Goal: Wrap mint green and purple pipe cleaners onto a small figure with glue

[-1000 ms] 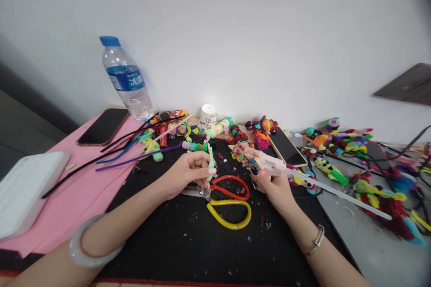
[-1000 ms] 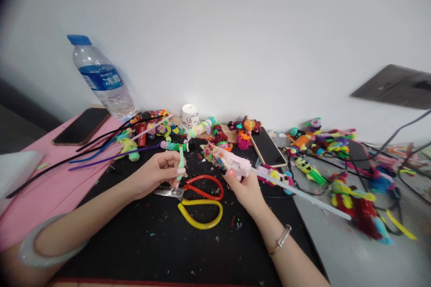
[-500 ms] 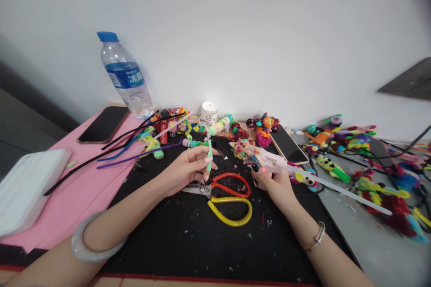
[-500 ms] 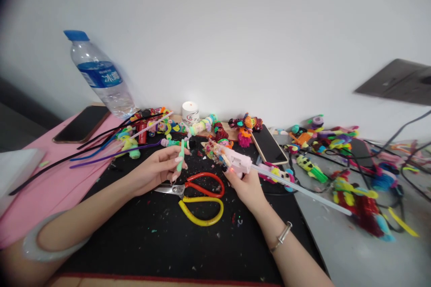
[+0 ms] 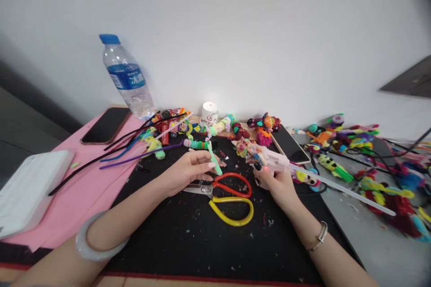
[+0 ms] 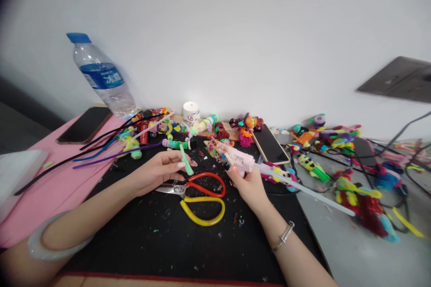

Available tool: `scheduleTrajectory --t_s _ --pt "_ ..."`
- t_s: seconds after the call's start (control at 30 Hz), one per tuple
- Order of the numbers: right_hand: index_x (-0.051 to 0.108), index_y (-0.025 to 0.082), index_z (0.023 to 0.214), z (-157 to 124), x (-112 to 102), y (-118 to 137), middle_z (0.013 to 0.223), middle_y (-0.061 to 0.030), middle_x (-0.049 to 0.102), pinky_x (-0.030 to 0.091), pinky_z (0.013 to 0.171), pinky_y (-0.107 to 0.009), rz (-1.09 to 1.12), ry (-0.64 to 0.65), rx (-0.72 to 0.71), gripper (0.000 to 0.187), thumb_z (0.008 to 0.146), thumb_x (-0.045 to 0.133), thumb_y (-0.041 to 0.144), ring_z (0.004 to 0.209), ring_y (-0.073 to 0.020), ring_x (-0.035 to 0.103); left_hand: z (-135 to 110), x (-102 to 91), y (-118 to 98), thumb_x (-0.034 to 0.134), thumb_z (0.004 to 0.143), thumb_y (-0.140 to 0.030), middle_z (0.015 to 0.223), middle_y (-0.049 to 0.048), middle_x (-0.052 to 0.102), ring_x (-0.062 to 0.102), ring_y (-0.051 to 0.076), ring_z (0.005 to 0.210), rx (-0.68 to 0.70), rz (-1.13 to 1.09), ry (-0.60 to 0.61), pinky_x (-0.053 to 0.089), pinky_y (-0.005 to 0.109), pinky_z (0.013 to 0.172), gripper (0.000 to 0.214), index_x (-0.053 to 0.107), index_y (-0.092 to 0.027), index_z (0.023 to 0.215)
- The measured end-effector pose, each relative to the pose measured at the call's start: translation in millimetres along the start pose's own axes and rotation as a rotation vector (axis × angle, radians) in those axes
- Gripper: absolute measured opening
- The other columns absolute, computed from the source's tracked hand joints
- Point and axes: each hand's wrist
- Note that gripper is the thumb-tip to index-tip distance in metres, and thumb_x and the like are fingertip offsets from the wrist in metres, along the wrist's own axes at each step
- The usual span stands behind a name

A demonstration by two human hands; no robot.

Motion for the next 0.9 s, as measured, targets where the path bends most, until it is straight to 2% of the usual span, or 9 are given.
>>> scheduleTrajectory --t_s 0.23,0.5,0.7,0.8,0.9 --pt "0.064 0.017 0.088 0 1 5 0.060 -0.0017 0.061 0.047 0.046 -0.026 -0.002 -0.001 0.008 0.022 0.074 0.062 0.033 0.054 -0.0162 0.056 1 2.1 2 0.068 0.073 -0.028 0.085 0.0030 0.063 0.061 0.013 0.074 0.094 0.159 -0.104 0.054 0.025 0.068 0.028 0.062 -0.016 0.097" --pt "0.064 0.017 0.091 0 2 6 0.064 -0.0029 0.065 0.049 0.049 -0.028 0.000 -0.020 -0.007 0.025 0.074 0.063 0.036 0.056 -0.0178 0.058 -1 7.7 0 0.066 0.074 -0.029 0.073 -0.0025 0.054 0.061 0.011 0.061 0.190 0.359 -0.175 0.053 0.023 0.057 0.020 0.052 -0.017 0.081" --pt "0.065 0.018 0.088 0 0 0 0.064 -0.0022 0.064 0.051 0.053 -0.029 -0.014 -0.014 -0.017 0.021 0.075 0.063 0.035 0.063 -0.0193 0.060 0 7.7 1 0.066 0.074 -0.027 0.074 -0.0026 0.058 0.063 0.011 0.057 0.197 0.336 -0.174 0.050 0.020 0.051 0.022 0.048 -0.018 0.082" --pt "0.065 0.018 0.088 0 -1 -3 0.060 -0.0015 0.063 0.052 0.057 -0.030 -0.017 0.010 -0.013 0.020 0.076 0.062 0.034 0.066 -0.0201 0.061 0 7.4 1 0.066 0.075 -0.028 0.073 -0.0023 0.060 0.063 0.011 0.051 0.195 0.314 -0.176 0.049 0.020 0.049 0.023 0.049 -0.017 0.086" --pt "0.066 0.018 0.089 -1 -1 -4 0.060 -0.0015 0.063 0.052 0.058 -0.030 -0.030 0.032 -0.012 0.021 0.078 0.061 0.034 0.065 -0.0200 0.061 1 6.1 1 0.067 0.074 -0.027 0.075 -0.0014 0.062 0.064 0.011 0.054 0.183 0.287 -0.164 0.050 0.020 0.051 0.024 0.052 -0.017 0.090"
Point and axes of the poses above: each hand's wrist, its own z-axis towards the middle knuckle, its own x-axis out of the palm, y = z × x
